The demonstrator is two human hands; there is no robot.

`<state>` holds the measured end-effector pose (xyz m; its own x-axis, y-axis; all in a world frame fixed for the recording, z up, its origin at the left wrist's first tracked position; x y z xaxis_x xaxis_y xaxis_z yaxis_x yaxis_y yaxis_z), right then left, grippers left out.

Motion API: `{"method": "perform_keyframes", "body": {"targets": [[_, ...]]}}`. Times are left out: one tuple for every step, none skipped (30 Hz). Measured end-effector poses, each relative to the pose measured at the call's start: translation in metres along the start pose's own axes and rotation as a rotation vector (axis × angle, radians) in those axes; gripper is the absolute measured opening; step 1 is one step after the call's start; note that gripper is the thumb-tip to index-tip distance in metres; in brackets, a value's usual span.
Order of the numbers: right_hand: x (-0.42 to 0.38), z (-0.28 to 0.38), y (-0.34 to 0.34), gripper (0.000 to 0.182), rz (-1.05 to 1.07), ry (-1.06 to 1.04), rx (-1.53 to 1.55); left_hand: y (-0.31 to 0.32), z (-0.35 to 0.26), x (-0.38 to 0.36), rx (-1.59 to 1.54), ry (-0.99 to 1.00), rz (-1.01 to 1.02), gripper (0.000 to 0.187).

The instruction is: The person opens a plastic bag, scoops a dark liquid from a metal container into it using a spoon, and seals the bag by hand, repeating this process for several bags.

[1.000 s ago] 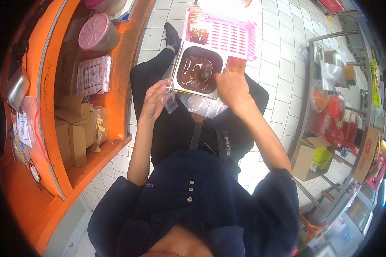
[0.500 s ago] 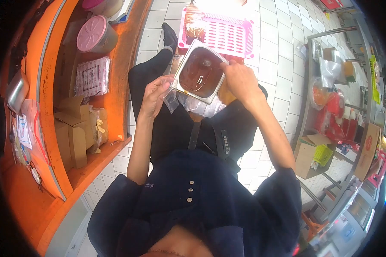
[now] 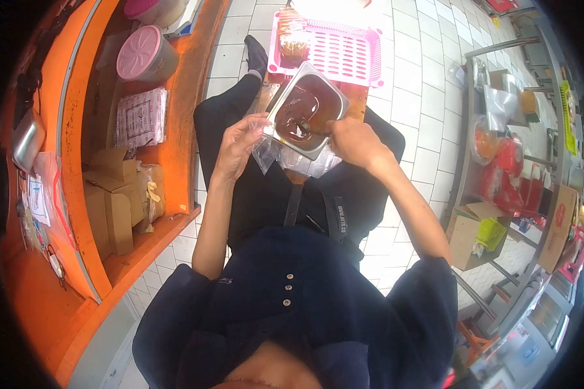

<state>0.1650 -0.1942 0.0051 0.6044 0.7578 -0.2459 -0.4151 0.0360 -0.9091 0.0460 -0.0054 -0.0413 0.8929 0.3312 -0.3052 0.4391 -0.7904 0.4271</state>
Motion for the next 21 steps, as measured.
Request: {"method": "perform_keyframes", "body": {"targets": [[0.002,-0.004,0.003,0.030,0.059,-0.001,0.065,0.000,0.000,0.000,-0.001,-0.009,-0.002,0.033],[0.004,-0.008,0.006,0.032,0.119,-0.001,0.130,-0.001,0.001,-0.001,-0.003,-0.018,-0.003,0.034],[0.006,-0.018,0.010,0.032,0.117,-0.001,0.130,-0.001,0.002,-0.001,-0.002,-0.017,-0.002,0.034],[0.008,-0.028,0.022,0.033,0.160,0.009,0.284,-0.003,0.002,-0.001,-0.004,-0.008,-0.007,0.034],[0.010,-0.036,0.034,0.034,0.202,0.016,0.440,-0.005,0.001,-0.001,-0.004,0.002,-0.013,0.034],[0.011,-0.043,0.042,0.034,0.201,0.012,0.440,-0.005,-0.001,-0.002,-0.003,0.005,-0.015,0.034],[0.010,-0.048,0.053,0.034,0.274,0.097,0.633,-0.004,-0.003,-0.003,0.003,-0.003,-0.022,0.034],[0.006,-0.054,0.063,0.033,0.348,0.184,0.826,-0.003,-0.004,-0.004,0.009,-0.011,-0.028,0.033],[0.004,-0.056,0.063,0.033,0.349,0.184,0.826,-0.004,-0.003,-0.005,0.009,-0.011,-0.029,0.033],[0.000,-0.056,0.063,0.030,0.362,0.191,0.927,-0.004,-0.003,-0.005,0.008,-0.008,-0.031,0.033],[-0.004,-0.055,0.064,0.028,0.373,0.199,1.028,-0.005,-0.003,-0.005,0.008,-0.004,-0.032,0.032],[-0.007,-0.057,0.065,0.028,0.371,0.200,1.028,-0.005,-0.003,-0.005,0.009,-0.005,-0.030,0.032],[-0.011,-0.058,0.067,0.024,0.359,0.215,1.085,-0.007,-0.004,-0.004,0.005,0.007,-0.034,0.032],[-0.014,-0.059,0.069,0.021,0.346,0.230,1.142,-0.009,-0.005,-0.004,0.001,0.018,-0.037,0.033],[-0.017,-0.059,0.071,0.021,0.345,0.232,1.144,-0.011,-0.005,-0.004,0.002,0.016,-0.036,0.033],[-0.019,-0.059,0.071,0.015,0.316,0.250,1.198,-0.013,-0.006,-0.004,-0.007,0.001,-0.046,0.034],[-0.020,-0.060,0.071,0.011,0.285,0.268,1.252,-0.014,-0.006,-0.004,-0.016,-0.014,-0.057,0.035],[-0.022,-0.059,0.072,0.011,0.283,0.269,1.253,-0.014,-0.008,-0.004,-0.012,0.006,-0.065,0.036],[-0.023,-0.059,0.072,0.011,0.257,0.266,1.272,-0.014,-0.007,-0.004,-0.010,0.005,-0.063,0.036],[-0.024,-0.059,0.071,0.012,0.230,0.263,1.290,-0.018,-0.006,-0.004,-0.003,0.003,-0.083,0.036],[-0.025,-0.059,0.071,0.012,0.228,0.261,1.291,-0.022,-0.005,-0.004,0.005,0.002,-0.104,0.035]]}}
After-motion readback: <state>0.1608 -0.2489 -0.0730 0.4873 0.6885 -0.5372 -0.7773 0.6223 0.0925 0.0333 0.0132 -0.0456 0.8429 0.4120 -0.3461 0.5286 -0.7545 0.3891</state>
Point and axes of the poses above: each hand's wrist, its own x-axis towards the middle knuckle, its own y-axis out of the palm, z = x × y, the point moved 8 cm from there along x, towards the middle knuckle, and after that the axes turned 10 degrees about -z, right-handed, at the moved point
